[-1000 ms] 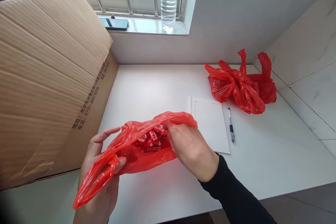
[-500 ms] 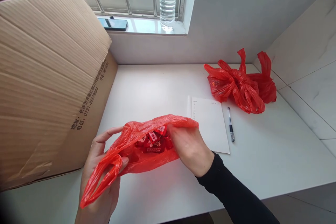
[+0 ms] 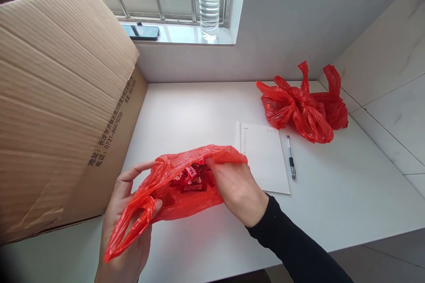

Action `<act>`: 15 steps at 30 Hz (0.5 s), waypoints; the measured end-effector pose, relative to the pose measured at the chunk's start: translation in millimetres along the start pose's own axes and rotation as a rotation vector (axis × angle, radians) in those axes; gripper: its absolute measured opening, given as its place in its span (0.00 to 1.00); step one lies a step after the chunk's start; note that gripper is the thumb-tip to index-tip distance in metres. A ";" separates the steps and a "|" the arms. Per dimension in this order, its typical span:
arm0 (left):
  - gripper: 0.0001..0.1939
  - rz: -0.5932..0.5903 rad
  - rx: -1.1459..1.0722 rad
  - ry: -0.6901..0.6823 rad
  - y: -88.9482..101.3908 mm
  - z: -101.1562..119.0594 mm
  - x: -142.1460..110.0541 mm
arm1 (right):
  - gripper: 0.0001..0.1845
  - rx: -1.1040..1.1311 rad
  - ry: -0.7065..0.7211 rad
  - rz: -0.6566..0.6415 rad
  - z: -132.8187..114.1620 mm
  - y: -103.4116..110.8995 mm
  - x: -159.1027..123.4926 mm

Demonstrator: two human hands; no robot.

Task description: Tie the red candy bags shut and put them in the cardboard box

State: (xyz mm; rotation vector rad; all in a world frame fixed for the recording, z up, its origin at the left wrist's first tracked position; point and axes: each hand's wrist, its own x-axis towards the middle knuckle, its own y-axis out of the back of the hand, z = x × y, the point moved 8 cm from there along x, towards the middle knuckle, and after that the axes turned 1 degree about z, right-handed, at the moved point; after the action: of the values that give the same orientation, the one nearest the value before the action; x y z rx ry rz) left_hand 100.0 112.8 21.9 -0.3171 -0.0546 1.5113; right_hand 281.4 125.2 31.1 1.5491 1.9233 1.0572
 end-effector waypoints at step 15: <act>0.19 0.014 0.483 -0.306 2.2 28.7 -6.1 | 0.21 -0.335 -0.132 0.403 -3.9 48.0 -14.6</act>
State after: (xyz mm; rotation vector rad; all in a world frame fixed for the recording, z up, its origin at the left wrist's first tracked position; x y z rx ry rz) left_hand 90.8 111.8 49.8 0.3018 0.0703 1.5232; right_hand 311.7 113.8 69.6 1.7917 1.2932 1.3230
